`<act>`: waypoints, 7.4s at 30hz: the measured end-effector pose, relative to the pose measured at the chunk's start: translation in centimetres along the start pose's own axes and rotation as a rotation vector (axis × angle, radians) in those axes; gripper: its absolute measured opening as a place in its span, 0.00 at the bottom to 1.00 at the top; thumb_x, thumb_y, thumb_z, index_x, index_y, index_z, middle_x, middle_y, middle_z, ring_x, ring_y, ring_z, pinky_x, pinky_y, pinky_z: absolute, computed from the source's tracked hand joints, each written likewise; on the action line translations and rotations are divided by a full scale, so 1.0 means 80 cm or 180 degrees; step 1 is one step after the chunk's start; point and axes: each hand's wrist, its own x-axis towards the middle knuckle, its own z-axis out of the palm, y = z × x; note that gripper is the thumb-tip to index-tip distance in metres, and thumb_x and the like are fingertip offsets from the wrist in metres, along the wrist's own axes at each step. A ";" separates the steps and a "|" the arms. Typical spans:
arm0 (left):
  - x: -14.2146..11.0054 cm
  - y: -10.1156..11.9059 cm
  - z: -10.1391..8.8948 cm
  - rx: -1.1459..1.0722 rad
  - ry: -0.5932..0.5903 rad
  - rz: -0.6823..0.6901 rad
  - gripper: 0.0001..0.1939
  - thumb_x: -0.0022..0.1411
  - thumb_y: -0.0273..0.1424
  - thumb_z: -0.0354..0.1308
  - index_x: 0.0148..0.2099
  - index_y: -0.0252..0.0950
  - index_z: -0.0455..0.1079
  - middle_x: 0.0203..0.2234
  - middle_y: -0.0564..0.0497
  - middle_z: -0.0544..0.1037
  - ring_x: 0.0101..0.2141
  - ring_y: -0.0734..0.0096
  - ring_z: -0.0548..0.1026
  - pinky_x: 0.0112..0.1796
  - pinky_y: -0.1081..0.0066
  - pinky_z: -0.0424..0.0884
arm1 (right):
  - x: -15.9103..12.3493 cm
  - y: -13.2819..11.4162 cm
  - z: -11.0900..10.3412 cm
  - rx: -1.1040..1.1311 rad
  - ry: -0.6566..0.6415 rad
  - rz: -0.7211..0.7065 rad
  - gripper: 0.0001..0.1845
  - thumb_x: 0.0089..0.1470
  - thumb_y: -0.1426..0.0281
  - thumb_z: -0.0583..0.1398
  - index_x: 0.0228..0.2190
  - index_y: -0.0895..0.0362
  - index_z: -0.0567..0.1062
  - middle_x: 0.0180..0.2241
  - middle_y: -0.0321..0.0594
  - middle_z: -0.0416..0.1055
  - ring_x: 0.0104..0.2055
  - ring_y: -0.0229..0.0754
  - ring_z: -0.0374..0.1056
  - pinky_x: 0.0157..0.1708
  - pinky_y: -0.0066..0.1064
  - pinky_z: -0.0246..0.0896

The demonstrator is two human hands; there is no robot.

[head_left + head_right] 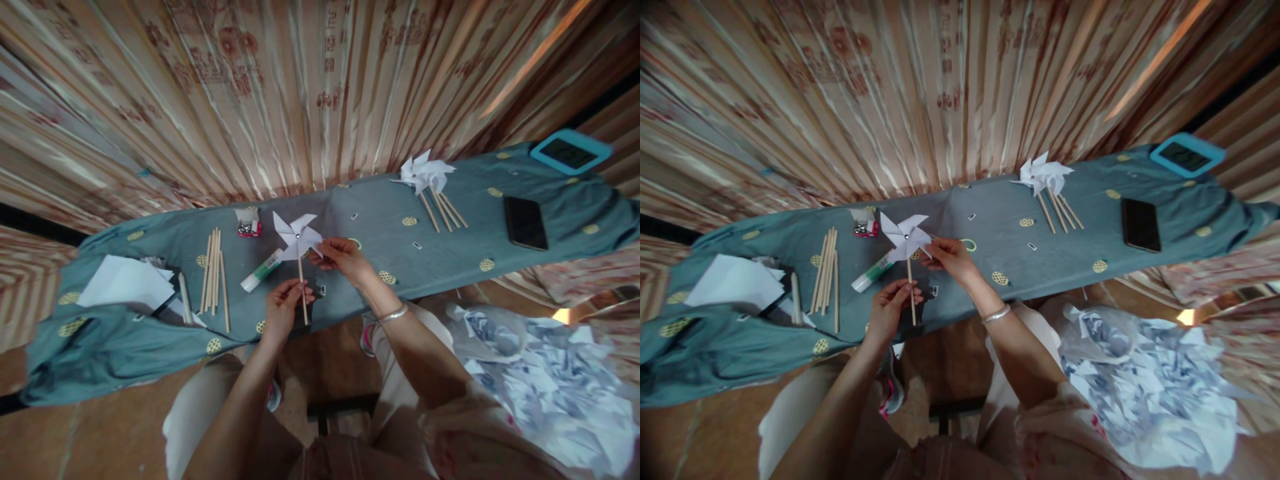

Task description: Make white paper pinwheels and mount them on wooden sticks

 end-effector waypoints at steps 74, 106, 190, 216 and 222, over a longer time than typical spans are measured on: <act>-0.002 0.000 0.005 -0.0210 -0.0166 -0.0190 0.24 0.39 0.44 0.74 0.33 0.32 0.76 0.22 0.51 0.79 0.23 0.71 0.77 0.30 0.71 0.74 | 0.013 0.008 -0.018 -0.0582 0.0255 -0.0574 0.20 0.37 0.52 0.68 0.21 0.55 0.75 0.20 0.33 0.68 0.23 0.34 0.61 0.24 0.28 0.56; 0.001 -0.003 0.014 -0.0215 -0.0179 -0.0097 0.23 0.40 0.44 0.73 0.33 0.32 0.76 0.23 0.50 0.80 0.23 0.71 0.77 0.32 0.70 0.75 | 0.000 0.012 0.002 -0.0377 -0.0068 -0.0287 0.18 0.35 0.54 0.70 0.22 0.56 0.78 0.23 0.36 0.75 0.26 0.38 0.69 0.29 0.31 0.64; -0.016 -0.031 0.090 -0.0427 -0.0870 -0.0251 0.16 0.42 0.37 0.74 0.31 0.33 0.77 0.25 0.48 0.80 0.25 0.71 0.76 0.31 0.71 0.70 | 0.051 -0.096 -0.235 -0.5775 0.2225 -0.0680 0.23 0.61 0.65 0.51 0.44 0.73 0.74 0.40 0.72 0.74 0.45 0.64 0.72 0.43 0.51 0.66; -0.083 0.017 0.030 -0.0116 -0.0919 0.0108 0.18 0.41 0.46 0.71 0.21 0.35 0.75 0.18 0.50 0.76 0.23 0.71 0.70 0.31 0.70 0.70 | 0.019 0.087 -0.071 -0.4632 0.1104 -0.2495 0.22 0.64 0.66 0.48 0.50 0.66 0.73 0.52 0.60 0.70 0.54 0.55 0.62 0.54 0.48 0.56; -0.170 0.095 0.020 -0.0200 -0.1424 0.0286 0.19 0.49 0.49 0.68 0.24 0.36 0.78 0.24 0.47 0.78 0.24 0.68 0.74 0.30 0.68 0.72 | 0.019 0.085 -0.069 -0.4667 0.1069 -0.2306 0.23 0.65 0.66 0.48 0.52 0.66 0.71 0.54 0.60 0.69 0.57 0.56 0.60 0.55 0.47 0.55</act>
